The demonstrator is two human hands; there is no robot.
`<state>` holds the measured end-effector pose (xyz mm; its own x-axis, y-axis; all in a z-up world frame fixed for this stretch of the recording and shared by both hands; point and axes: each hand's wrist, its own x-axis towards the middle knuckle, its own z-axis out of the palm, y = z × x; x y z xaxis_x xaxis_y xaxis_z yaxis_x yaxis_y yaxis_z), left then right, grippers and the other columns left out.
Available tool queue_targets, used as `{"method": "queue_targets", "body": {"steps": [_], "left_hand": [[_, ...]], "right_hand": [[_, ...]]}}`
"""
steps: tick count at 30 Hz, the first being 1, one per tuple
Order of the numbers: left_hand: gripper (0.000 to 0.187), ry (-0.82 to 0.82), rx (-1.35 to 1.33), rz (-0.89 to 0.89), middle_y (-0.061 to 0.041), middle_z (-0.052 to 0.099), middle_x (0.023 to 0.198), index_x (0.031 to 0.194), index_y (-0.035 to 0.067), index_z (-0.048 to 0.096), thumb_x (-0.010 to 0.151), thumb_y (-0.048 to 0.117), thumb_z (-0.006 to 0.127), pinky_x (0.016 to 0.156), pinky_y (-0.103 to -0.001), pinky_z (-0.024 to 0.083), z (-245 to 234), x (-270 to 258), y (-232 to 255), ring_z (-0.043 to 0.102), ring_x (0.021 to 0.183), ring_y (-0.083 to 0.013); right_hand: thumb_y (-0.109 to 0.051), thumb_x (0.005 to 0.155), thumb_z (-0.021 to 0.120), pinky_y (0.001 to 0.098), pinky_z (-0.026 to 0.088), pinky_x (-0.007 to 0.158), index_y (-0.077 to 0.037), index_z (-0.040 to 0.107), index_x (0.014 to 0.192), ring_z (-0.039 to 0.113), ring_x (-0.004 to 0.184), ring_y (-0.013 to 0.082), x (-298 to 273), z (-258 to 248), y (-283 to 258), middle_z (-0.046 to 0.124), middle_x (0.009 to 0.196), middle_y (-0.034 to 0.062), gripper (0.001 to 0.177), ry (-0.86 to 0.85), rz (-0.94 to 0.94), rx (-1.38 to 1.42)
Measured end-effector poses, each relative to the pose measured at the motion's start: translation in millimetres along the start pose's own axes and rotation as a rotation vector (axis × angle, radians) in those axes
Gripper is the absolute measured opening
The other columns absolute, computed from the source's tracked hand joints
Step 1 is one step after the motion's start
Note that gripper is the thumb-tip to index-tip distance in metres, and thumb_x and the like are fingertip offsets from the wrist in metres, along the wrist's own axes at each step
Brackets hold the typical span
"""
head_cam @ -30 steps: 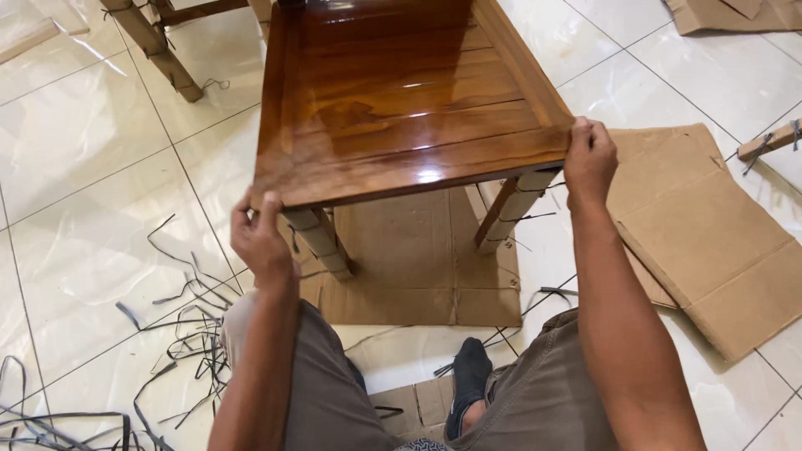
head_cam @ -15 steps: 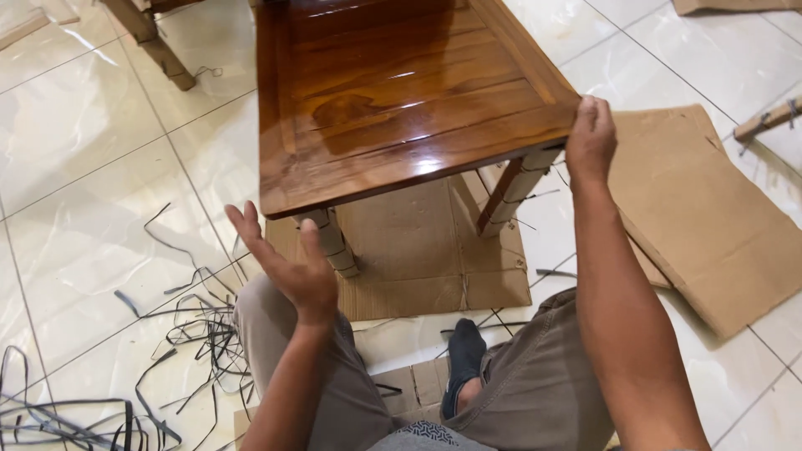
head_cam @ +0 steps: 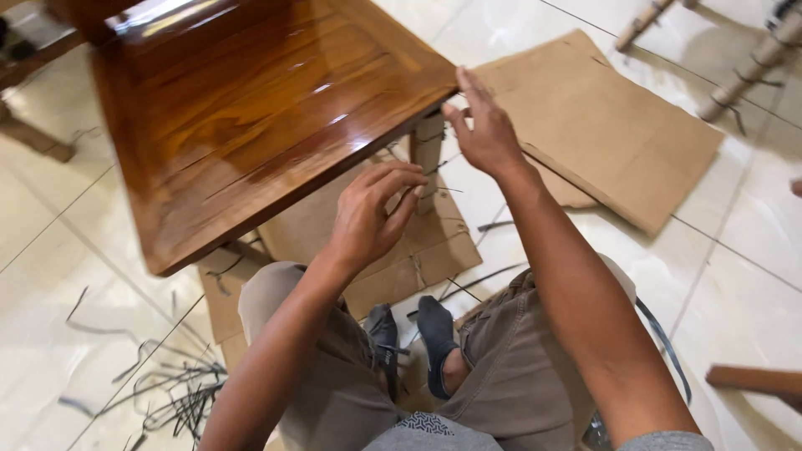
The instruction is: Wrapping a wooden chair with cardboard and securing it with plastic ties for shipping.
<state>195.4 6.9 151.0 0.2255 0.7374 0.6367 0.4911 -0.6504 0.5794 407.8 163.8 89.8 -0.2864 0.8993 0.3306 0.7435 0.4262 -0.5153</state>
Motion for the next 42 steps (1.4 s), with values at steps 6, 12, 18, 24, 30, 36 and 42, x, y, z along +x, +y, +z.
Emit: {"method": "queue_targets", "body": {"steps": [6, 12, 18, 24, 30, 36, 42], "left_hand": [[0.010, -0.139, -0.103, -0.105, -0.002, 0.076, 0.100, 0.104, 0.020, 0.075, 0.096, 0.018, 0.071, 0.090, -0.047, 0.057, 79, 10, -42, 0.072, 0.107, -0.0293], [0.009, -0.268, -0.164, -0.114, -0.009, 0.076, 0.095, 0.101, 0.018, 0.077, 0.096, 0.020, 0.071, 0.082, -0.050, 0.057, 135, 18, -49, 0.072, 0.098, -0.0377], [0.014, -0.428, -0.180, -0.190, -0.012, 0.077, 0.101, 0.105, 0.012, 0.076, 0.098, 0.019, 0.065, 0.088, -0.049, 0.057, 176, 27, -58, 0.071, 0.104, -0.0387], [0.015, -0.538, -0.165, -0.228, -0.010, 0.077, 0.102, 0.105, 0.015, 0.076, 0.099, 0.021, 0.064, 0.088, -0.051, 0.056, 217, 38, -67, 0.071, 0.103, -0.0381], [0.019, -0.703, -0.101, -0.209, -0.009, 0.077, 0.102, 0.107, 0.019, 0.075, 0.098, 0.029, 0.063, 0.092, -0.052, 0.056, 275, 38, -89, 0.071, 0.103, -0.0374], [0.018, -0.830, -0.093, -0.215, -0.006, 0.078, 0.104, 0.108, 0.021, 0.075, 0.097, 0.027, 0.063, 0.091, -0.048, 0.057, 308, 35, -114, 0.072, 0.105, -0.0337], [0.020, -0.935, -0.109, -0.254, -0.006, 0.078, 0.106, 0.109, 0.020, 0.077, 0.096, 0.025, 0.063, 0.088, -0.048, 0.058, 315, 48, -109, 0.072, 0.105, -0.0335]], "right_hand": [[-0.038, 0.104, 0.060, 0.0521, 0.057, 0.089, -0.014, 0.054, 0.151, 0.074, 0.099, 0.0367, -49, -38, -4, 0.064, 0.139, 0.0186, 0.053, -0.118, 0.018, 0.052], [-0.040, 0.100, 0.057, 0.0526, 0.052, 0.097, -0.020, 0.067, 0.136, 0.073, 0.107, 0.0313, -81, -97, 12, 0.073, 0.127, 0.0078, 0.042, -0.348, 0.219, -0.186], [-0.039, 0.097, 0.056, 0.0579, 0.049, 0.102, -0.013, 0.077, 0.117, 0.067, 0.115, 0.0446, -104, -147, 64, 0.077, 0.116, 0.0134, 0.038, -0.467, 0.395, -0.333], [-0.040, 0.098, 0.054, 0.0566, 0.049, 0.102, -0.014, 0.076, 0.115, 0.068, 0.115, 0.0432, -134, -189, 114, 0.078, 0.115, 0.0130, 0.037, -0.446, 0.551, -0.384], [-0.040, 0.095, 0.057, 0.0566, 0.047, 0.109, -0.014, 0.072, 0.131, 0.063, 0.123, 0.0454, -179, -177, 190, 0.074, 0.125, 0.0191, 0.047, -0.388, 0.761, -0.162], [-0.051, 0.093, 0.062, 0.0479, 0.049, 0.108, -0.024, 0.065, 0.142, 0.065, 0.125, 0.0326, -259, -66, 334, 0.073, 0.128, 0.0081, 0.056, -0.130, 1.060, 0.033], [-0.074, 0.085, 0.064, 0.0393, 0.052, 0.105, -0.028, 0.053, 0.150, 0.062, 0.128, 0.0194, -317, 51, 448, 0.065, 0.141, -0.0053, 0.080, 0.134, 1.465, 0.179]]}}
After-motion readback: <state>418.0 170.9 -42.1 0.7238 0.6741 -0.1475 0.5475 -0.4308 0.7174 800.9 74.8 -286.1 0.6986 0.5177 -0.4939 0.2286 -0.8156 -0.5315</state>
